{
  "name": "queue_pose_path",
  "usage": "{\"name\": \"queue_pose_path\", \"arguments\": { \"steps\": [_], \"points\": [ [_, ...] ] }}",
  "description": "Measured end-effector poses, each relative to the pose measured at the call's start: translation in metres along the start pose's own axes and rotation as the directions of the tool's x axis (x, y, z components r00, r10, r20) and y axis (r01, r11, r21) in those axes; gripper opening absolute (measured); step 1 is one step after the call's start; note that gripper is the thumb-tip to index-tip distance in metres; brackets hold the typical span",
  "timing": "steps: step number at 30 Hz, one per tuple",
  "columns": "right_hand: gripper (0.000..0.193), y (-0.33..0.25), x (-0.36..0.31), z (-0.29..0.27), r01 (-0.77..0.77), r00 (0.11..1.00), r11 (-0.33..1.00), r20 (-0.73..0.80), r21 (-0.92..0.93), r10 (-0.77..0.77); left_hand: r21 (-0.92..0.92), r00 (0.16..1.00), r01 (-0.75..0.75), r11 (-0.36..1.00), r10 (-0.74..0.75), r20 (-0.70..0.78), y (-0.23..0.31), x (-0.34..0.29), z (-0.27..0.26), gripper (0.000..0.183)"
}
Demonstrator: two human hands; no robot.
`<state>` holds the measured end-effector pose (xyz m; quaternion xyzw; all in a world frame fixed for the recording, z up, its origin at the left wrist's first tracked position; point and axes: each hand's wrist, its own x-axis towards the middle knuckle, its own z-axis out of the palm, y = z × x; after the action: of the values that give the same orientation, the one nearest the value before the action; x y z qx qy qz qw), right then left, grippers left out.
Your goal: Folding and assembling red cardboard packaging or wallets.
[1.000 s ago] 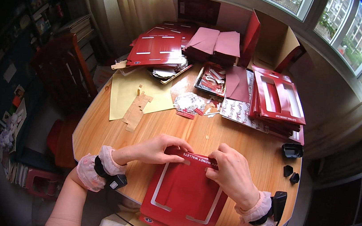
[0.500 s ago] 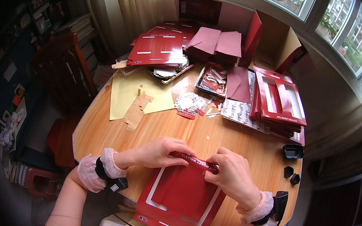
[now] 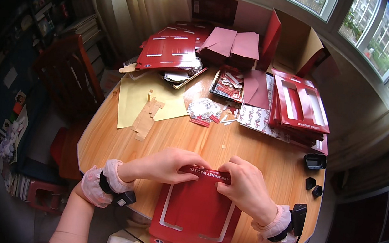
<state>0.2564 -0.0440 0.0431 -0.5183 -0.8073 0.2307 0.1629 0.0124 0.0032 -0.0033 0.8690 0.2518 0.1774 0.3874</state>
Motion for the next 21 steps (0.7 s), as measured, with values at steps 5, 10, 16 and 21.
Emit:
{"name": "queue_pose_path", "arguments": {
  "steps": [5,10,16,21],
  "points": [
    [0.027,0.002,0.001,0.006,0.035,0.999,0.999,0.005,-0.005,-0.035,0.024,0.997,-0.077,0.997,0.077,0.016,-0.008,-0.004,0.012,0.046],
    [0.021,-0.005,0.002,0.017,0.162,0.969,0.946,-0.138,-0.281,-0.207,-0.048,0.997,-0.071,0.996,0.071,0.004,-0.014,-0.002,0.014,0.045],
    [0.019,-0.004,-0.002,0.018,0.101,0.99,0.944,-0.065,-0.315,-0.128,-0.05,0.998,-0.037,0.998,0.04,0.051,-0.013,-0.003,0.014,0.043],
    [0.018,0.004,0.0,0.011,0.043,0.999,0.998,-0.012,-0.047,-0.043,-0.148,0.998,-0.044,0.988,0.049,0.029,-0.015,-0.001,0.017,0.041]
  ]
}}
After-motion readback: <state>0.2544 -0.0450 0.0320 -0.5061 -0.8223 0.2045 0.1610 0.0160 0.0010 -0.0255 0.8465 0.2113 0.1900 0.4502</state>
